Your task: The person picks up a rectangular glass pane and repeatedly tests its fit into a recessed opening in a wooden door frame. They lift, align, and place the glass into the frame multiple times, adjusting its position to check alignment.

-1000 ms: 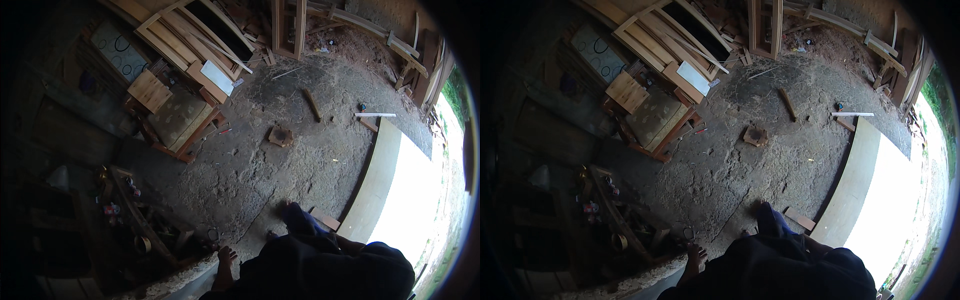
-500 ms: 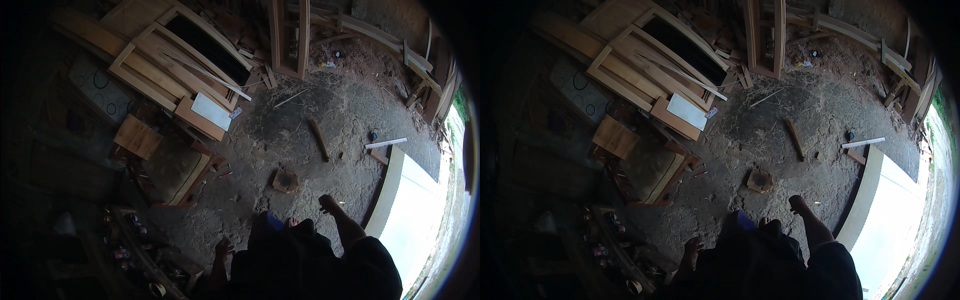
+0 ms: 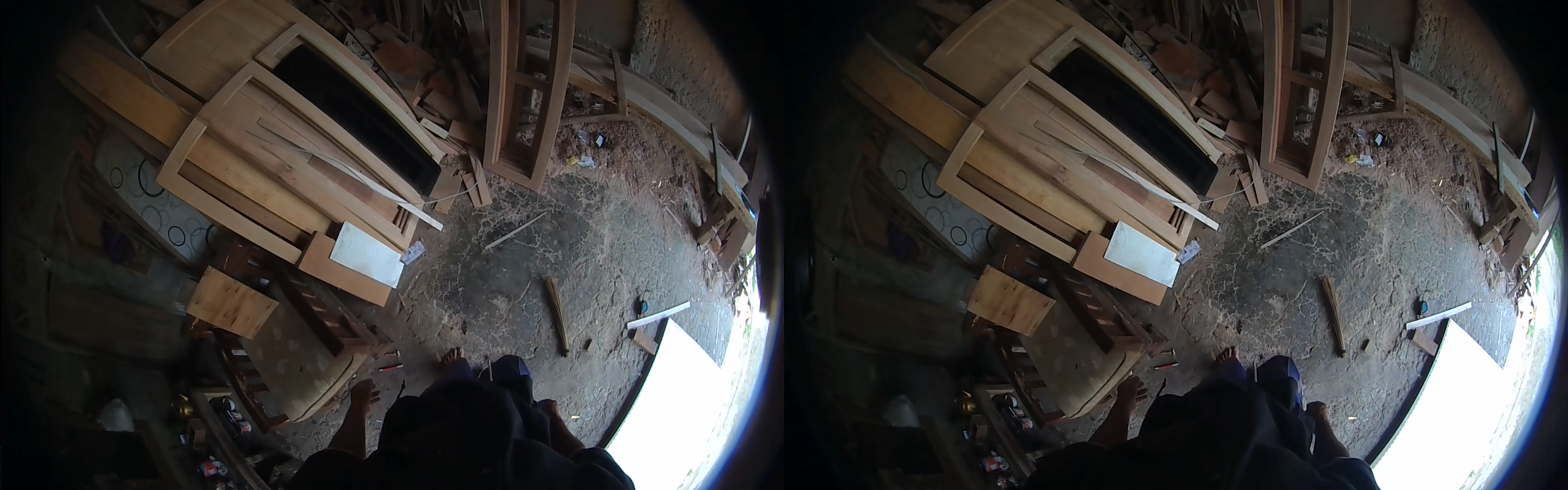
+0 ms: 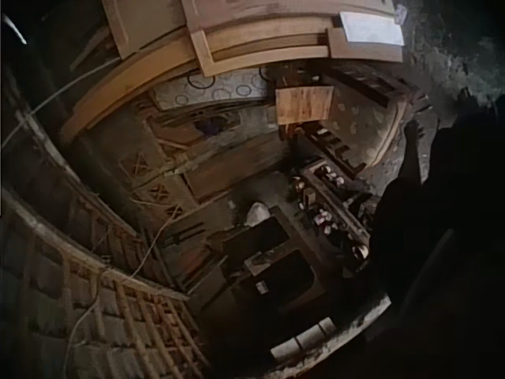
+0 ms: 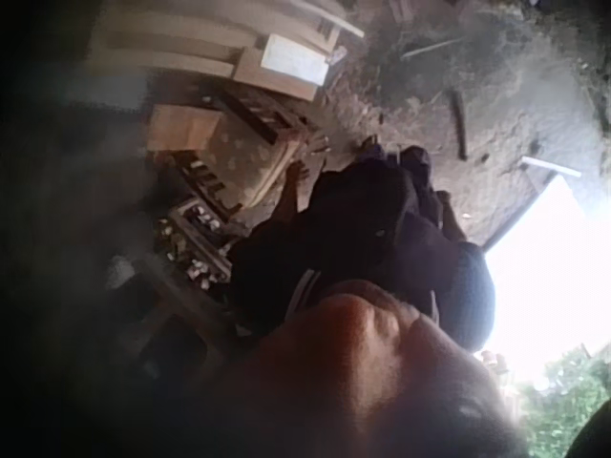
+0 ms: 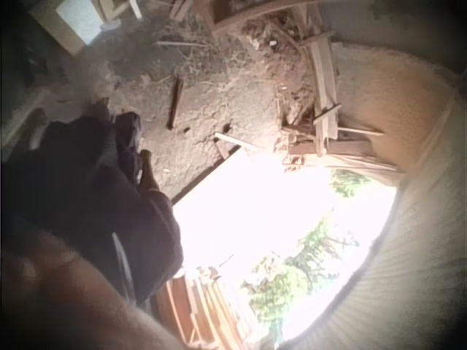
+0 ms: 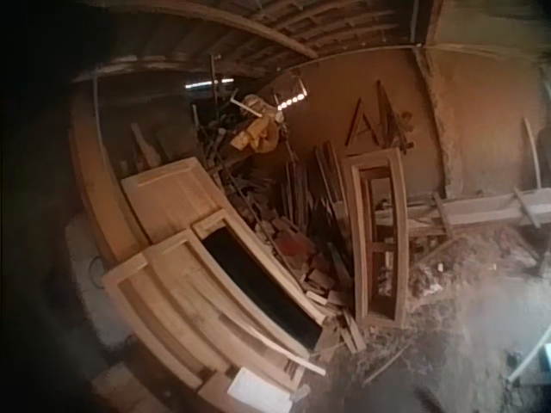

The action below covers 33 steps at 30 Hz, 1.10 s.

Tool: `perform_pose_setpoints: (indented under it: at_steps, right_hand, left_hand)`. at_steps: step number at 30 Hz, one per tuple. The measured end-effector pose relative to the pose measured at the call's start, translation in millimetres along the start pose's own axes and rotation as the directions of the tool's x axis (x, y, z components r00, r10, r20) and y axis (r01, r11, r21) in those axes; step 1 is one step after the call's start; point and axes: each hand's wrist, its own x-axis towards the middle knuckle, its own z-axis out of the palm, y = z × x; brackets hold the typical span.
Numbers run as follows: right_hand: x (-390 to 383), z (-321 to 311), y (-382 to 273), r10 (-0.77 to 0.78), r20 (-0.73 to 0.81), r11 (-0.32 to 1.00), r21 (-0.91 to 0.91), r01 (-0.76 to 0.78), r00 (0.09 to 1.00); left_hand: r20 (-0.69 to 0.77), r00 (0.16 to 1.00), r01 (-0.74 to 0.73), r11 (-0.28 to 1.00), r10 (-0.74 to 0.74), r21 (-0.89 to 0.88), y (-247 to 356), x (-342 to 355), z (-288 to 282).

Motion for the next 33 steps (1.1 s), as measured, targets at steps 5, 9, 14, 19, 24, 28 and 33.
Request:
perform_pose_setpoints:
  at_steps: [5, 9, 14, 19, 24, 28, 33]
  right_hand:
    - [26.8, -82.0, -62.1, 0.381, 0.436, 0.229, 0.810, -0.540, 0.815]
    - [121.2, -175.4, -53.1, 0.358, 0.450, 0.183, 0.825, -0.534, 0.818]
    - [287.1, -333.8, 6.2, 0.342, 0.317, 0.077, 0.929, -0.362, 0.885]
    - [453.1, -563.6, 21.9, 0.359, -0.048, 0.255, 0.966, -0.048, 0.932]
    - [561.8, -703.7, -24.5, 0.259, -0.193, 0.385, 0.919, 0.082, 0.946]
    - [628.5, -733.9, -94.4, 0.077, -0.193, 0.504, 0.854, 0.129, 0.978]
    - [693.9, -702.0, -148.1, -0.102, 0.026, 0.599, 0.799, 0.040, 0.994]
  left_hand:
    - [0.121, 0.958, -0.266, 0.963, 0.259, 0.038, 192.7, 77.4, 74.6]
    - [0.108, 0.946, -0.304, 0.953, 0.304, -0.022, 278.1, 111.6, 166.1]
    - [0.091, 0.982, -0.157, 0.983, 0.166, -0.101, 313.5, 125.1, 254.4]
    - [0.024, 0.990, -0.132, 0.982, 0.137, -0.136, 387.0, 136.5, 303.9]
    - [-0.129, 0.942, -0.334, 0.852, 0.309, -0.403, 495.1, 186.4, 331.8]
    - [-0.289, 0.831, -0.556, 0.699, 0.475, -0.449, 627.5, 233.4, 352.3]
    - [-0.459, 0.668, -0.743, 0.547, 0.585, -0.385, 815.5, 292.4, 369.5]
